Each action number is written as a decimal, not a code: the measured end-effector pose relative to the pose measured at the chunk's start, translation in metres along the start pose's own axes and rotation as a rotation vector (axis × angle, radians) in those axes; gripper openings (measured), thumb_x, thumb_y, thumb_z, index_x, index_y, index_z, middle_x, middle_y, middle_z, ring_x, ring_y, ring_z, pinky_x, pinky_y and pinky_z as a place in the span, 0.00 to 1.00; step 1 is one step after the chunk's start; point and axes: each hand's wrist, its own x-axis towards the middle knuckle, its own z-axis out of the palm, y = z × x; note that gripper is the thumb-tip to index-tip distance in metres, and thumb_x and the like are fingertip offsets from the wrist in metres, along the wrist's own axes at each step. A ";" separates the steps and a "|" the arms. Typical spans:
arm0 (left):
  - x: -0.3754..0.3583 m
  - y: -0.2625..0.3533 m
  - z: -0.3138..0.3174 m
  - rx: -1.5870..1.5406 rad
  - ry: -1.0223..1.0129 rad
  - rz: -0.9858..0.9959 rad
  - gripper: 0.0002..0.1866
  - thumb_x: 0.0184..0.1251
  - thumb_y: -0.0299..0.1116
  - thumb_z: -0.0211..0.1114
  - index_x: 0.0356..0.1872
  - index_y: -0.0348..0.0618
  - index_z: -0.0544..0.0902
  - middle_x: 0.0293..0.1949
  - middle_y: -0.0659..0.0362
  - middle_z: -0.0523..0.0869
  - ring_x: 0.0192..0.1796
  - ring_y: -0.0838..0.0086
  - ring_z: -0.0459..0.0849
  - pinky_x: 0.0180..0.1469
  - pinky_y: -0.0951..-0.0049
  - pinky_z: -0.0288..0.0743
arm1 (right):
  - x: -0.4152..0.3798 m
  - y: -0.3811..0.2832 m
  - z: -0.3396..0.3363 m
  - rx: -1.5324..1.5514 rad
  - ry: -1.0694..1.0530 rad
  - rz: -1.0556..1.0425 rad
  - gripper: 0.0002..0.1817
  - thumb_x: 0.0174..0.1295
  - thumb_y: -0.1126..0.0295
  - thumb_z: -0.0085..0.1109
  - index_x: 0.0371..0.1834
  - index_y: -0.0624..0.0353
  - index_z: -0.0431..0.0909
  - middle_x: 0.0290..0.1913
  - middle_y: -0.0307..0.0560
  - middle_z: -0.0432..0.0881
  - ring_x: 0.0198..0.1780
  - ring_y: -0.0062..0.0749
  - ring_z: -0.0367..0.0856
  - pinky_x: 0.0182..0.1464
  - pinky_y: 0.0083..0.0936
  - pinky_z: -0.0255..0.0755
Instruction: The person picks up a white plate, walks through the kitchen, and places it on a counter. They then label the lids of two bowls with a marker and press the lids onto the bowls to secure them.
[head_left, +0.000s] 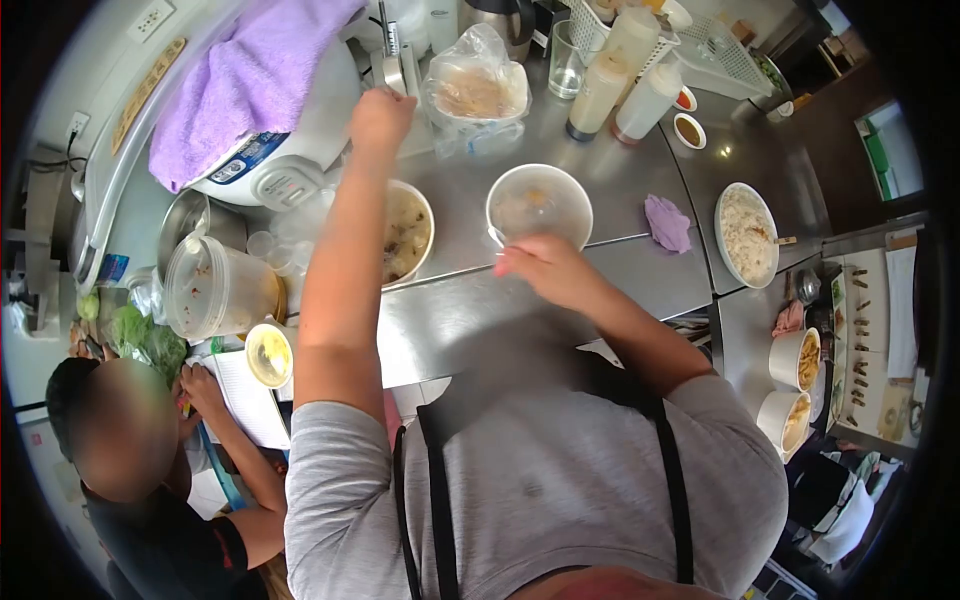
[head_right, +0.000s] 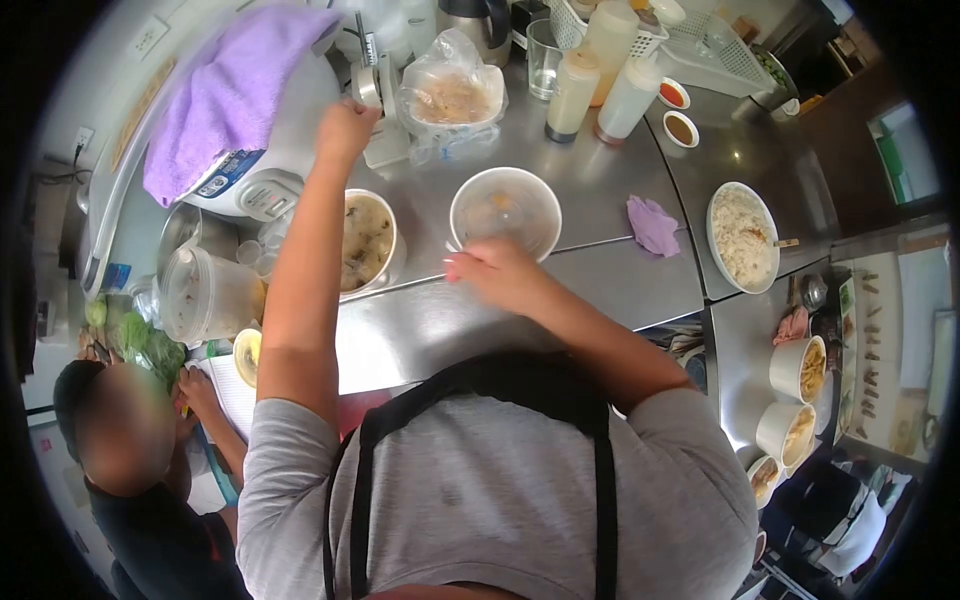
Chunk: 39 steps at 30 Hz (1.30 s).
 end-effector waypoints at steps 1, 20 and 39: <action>-0.010 0.008 0.006 -0.073 0.062 0.032 0.16 0.49 0.43 0.58 0.31 0.38 0.78 0.25 0.50 0.80 0.29 0.62 0.79 0.33 0.66 0.70 | -0.012 0.006 -0.016 -0.051 0.022 -0.032 0.13 0.55 0.64 0.48 0.24 0.60 0.78 0.23 0.45 0.77 0.25 0.24 0.73 0.30 0.21 0.65; -0.097 -0.018 0.148 -1.171 -0.675 -0.428 0.09 0.55 0.28 0.54 0.30 0.32 0.78 0.28 0.52 0.80 0.26 0.72 0.79 0.24 0.72 0.73 | -0.016 0.169 -0.081 -0.412 -0.165 -0.025 0.15 0.54 0.55 0.50 0.30 0.51 0.80 0.25 0.46 0.79 0.26 0.28 0.75 0.32 0.26 0.68; -0.132 0.001 0.158 -1.270 -0.210 -0.195 0.17 0.66 0.37 0.40 0.49 0.36 0.67 0.44 0.56 0.73 0.47 0.73 0.72 0.52 0.75 0.64 | -0.051 0.102 -0.046 0.432 0.305 0.005 0.33 0.62 0.58 0.35 0.62 0.69 0.37 0.65 0.55 0.40 0.67 0.35 0.36 0.64 0.25 0.33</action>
